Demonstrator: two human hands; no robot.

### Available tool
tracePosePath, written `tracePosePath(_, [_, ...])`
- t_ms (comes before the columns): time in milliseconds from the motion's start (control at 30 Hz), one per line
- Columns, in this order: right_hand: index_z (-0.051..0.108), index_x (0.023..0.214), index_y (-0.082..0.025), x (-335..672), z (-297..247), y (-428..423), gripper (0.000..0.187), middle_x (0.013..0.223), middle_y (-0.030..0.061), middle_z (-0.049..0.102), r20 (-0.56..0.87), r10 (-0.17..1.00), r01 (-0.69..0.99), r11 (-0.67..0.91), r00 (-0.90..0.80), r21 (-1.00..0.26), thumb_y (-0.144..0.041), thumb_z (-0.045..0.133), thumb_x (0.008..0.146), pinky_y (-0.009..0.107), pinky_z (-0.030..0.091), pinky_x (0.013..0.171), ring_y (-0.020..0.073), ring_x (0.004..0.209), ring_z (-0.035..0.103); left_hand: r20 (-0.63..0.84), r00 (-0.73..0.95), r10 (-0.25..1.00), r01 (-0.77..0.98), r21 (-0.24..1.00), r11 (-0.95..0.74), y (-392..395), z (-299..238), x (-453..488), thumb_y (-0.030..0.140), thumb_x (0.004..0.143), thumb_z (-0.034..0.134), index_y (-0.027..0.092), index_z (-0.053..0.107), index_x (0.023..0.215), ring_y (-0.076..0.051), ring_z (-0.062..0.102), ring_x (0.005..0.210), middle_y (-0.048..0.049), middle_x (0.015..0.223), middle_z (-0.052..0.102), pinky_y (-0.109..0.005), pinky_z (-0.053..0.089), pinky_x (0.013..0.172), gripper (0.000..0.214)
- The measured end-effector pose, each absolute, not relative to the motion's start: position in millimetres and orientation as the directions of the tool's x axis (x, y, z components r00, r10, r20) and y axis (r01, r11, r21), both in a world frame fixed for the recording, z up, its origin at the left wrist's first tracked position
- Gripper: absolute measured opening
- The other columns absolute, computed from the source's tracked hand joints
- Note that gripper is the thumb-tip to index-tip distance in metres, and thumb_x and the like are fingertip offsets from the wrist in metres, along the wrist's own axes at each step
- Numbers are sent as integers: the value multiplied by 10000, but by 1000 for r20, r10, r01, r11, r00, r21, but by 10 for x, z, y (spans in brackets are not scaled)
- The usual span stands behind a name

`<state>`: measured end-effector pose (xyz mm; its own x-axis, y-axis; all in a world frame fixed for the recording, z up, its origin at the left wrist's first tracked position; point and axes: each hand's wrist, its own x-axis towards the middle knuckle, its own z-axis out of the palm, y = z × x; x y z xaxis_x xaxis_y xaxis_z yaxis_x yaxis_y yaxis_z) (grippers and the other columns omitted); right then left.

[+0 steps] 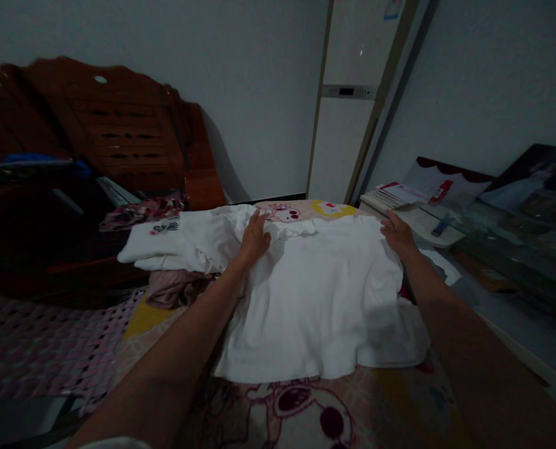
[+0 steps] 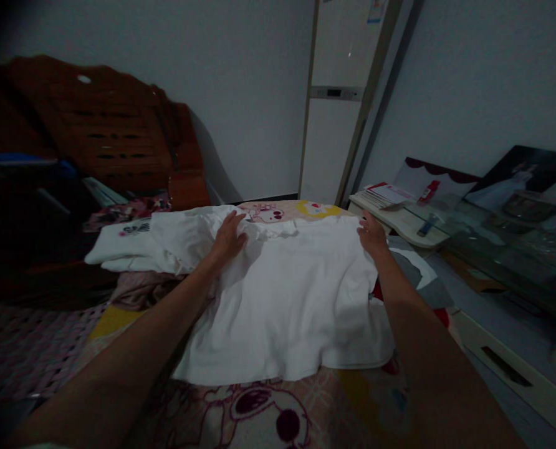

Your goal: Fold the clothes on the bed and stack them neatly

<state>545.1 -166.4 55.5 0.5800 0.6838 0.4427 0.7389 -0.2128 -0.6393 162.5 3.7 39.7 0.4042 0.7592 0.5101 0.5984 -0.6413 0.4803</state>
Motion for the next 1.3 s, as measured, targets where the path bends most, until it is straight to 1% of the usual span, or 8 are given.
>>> tracePosePath(233, [754,910,-116,5000,647,-2298,262,747,75,748,211,639,555,-403,740,-727,-169,601,704,275,543,664,177,646,692,413,492,767,630,439,-641,-333,384,1327,95,792,498,130,643,1182,-196,684,936,-113,1122,697,-314,539,874,417])
tracePosePath(467, [734,707,-173,4707,731,-2964,158,822,92,738,108,764,770,-622,636,-140,-143,584,744,281,458,721,219,823,677,243,503,829,786,268,-556,-737,424,1166,218,872,484,179,723,975,-221,688,891,-80,921,749,-283,476,755,263])
tracePosePath(600, [731,890,-151,4525,635,-3205,174,966,137,714,-24,760,761,-649,649,-6,-211,589,807,317,448,761,258,948,664,209,472,856,847,163,-507,-901,498,1042,313,909,465,181,723,970,-245,689,933,-100,947,750,-290,463,748,296])
tracePosePath(700, [695,1028,-122,4446,506,-3295,258,1078,188,679,4,756,754,-653,654,69,-267,556,866,368,450,829,303,1058,634,143,470,871,871,82,-484,-1001,503,921,365,922,452,167,728,946,-266,687,959,-128,952,744,-300,466,770,340])
tracePosePath(867, [718,906,-142,4469,393,-3310,200,999,196,696,83,724,728,-684,685,-44,-206,560,801,382,470,796,316,999,655,34,431,902,901,46,-432,-1161,471,734,403,952,408,116,724,973,-309,681,1009,-205,1032,722,-322,471,785,427])
tracePosePath(1033, [656,644,-201,4579,506,-3312,70,671,57,674,238,695,731,-607,679,-312,-214,604,689,302,480,630,213,695,650,-30,474,880,876,116,-468,-1292,413,604,564,880,497,151,713,860,-322,682,965,-191,975,728,-319,456,725,467])
tracePosePath(1167, [633,618,-207,4645,709,-3405,25,641,35,666,389,562,681,-552,730,-481,-231,624,622,305,486,611,210,651,624,-21,507,862,854,153,-498,-1397,341,573,462,825,604,181,677,875,-286,678,942,-132,944,730,-294,426,696,295])
tracePosePath(1300, [662,672,-186,4673,892,-3566,82,685,62,682,418,481,637,-581,771,-507,-234,623,619,318,488,628,232,685,639,85,467,880,846,247,-473,-1481,318,553,345,878,539,174,639,910,-231,665,936,-103,958,720,-270,427,744,201])
